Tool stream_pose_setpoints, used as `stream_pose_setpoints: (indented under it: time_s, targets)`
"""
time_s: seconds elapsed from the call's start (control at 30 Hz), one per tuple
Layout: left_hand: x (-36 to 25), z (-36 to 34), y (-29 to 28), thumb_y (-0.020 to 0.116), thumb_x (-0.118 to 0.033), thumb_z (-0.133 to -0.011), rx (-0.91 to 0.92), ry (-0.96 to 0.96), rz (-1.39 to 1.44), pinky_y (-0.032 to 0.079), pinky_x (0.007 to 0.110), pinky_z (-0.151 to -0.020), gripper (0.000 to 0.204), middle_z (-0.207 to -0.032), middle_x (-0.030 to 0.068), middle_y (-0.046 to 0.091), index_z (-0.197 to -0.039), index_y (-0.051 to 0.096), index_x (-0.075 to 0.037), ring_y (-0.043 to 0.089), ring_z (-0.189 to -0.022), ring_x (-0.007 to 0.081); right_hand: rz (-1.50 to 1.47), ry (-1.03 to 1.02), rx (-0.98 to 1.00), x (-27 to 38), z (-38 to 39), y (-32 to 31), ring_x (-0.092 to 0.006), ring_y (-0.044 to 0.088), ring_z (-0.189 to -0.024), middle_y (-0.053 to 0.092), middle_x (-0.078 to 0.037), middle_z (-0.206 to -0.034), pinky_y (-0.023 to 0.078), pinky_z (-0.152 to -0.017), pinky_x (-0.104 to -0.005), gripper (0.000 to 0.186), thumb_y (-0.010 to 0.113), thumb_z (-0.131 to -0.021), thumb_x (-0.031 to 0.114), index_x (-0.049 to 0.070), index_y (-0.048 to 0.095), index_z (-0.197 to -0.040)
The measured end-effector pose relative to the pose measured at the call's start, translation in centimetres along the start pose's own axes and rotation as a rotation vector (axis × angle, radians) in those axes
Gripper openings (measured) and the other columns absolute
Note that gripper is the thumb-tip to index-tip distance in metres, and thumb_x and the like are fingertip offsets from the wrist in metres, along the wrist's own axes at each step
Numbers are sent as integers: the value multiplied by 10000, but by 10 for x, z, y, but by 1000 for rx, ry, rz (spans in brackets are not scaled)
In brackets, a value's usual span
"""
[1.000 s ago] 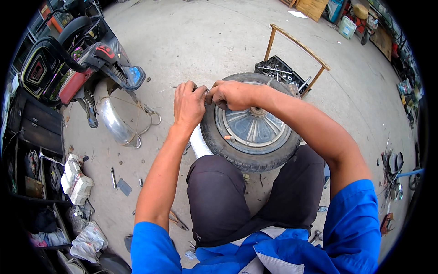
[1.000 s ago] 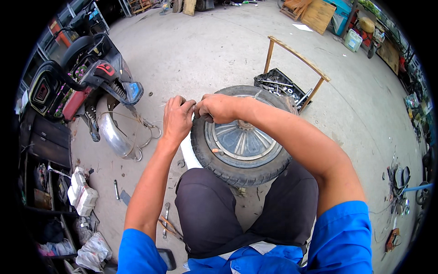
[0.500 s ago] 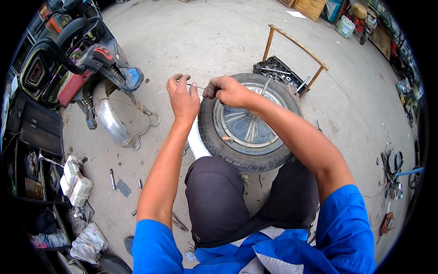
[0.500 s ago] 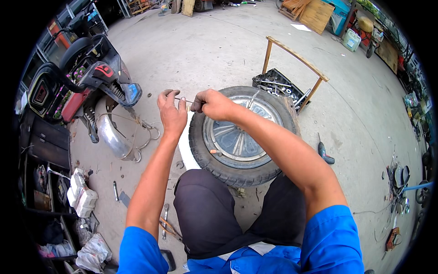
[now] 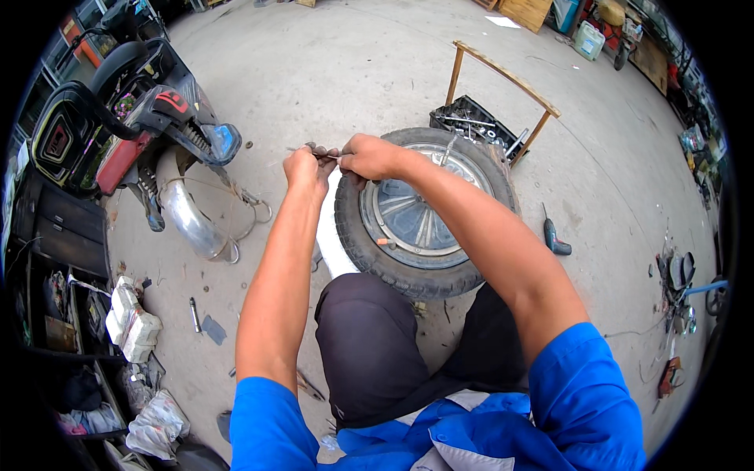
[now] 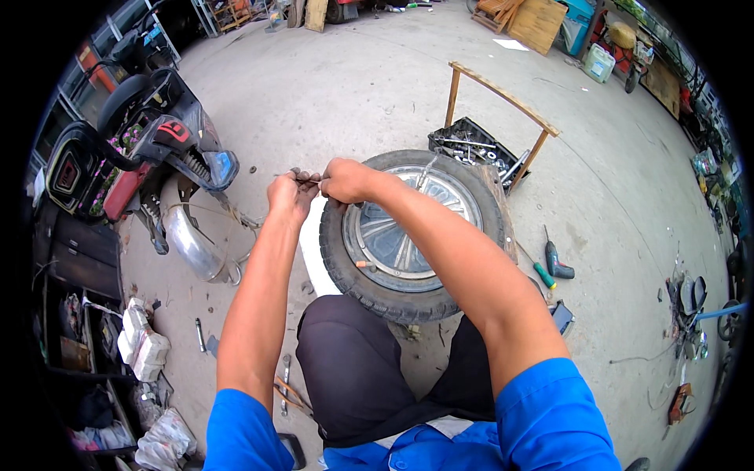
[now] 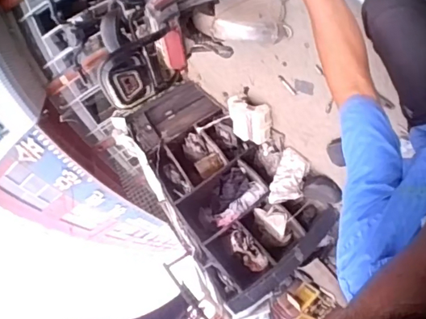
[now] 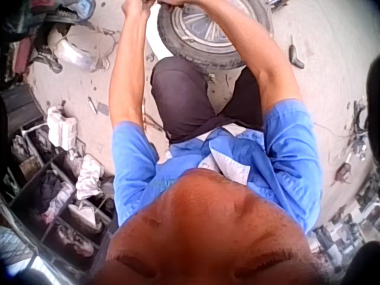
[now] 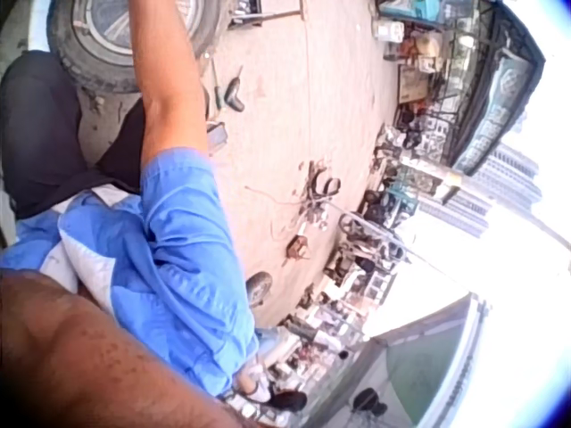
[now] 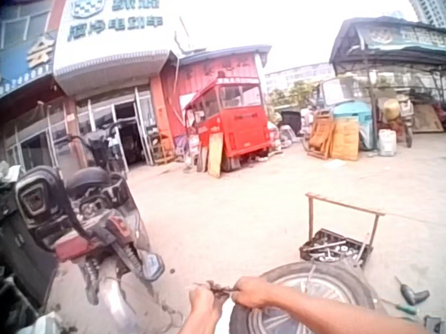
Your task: The person sits on the floor and uses a hammer and a screwdriver to pry and adjust the tire bead on a motorcycle wheel. They repeatedly strike the rim and use the tool to separate the tire from the rim, rotating the wheel as they work.
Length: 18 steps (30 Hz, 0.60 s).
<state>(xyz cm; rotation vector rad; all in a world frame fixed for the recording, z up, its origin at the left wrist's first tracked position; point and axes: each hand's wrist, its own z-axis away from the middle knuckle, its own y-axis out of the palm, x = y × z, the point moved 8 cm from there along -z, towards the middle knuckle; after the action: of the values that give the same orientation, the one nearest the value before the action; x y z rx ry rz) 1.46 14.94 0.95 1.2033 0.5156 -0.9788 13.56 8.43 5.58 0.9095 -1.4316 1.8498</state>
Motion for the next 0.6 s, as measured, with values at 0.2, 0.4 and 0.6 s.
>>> stream_pose_setpoints:
  time_s: [0.2,0.4,0.6]
  targets:
    - [3,-3,20,383,-50,-979,64,16,-153,467,467,-575,182,-736,117,465,-808,433,-15,487,-653,238,-122,13,-185,-15,1,-4,-186,575,-592,637,-116,-703,442,-536,-375,285,593,-943,175,-85,706,-907]
    - [1,-20,31,424,-18,-938,97,54,-380,426,414,-444,185,-693,127,477,-758,455,13,475,-551,229,-258,107,-290,-22,0,-3,-148,518,-627,603,-78,-693,419,-563,-357,255,595,-942,133,-92,709,-909]
    - [1,-27,42,443,9,-918,135,73,-480,414,409,-419,172,-660,124,480,-751,477,38,489,-506,243,-257,174,-395,-27,0,-5,-162,535,-659,616,-95,-699,432,-604,-374,275,613,-942,149,-96,719,-877]
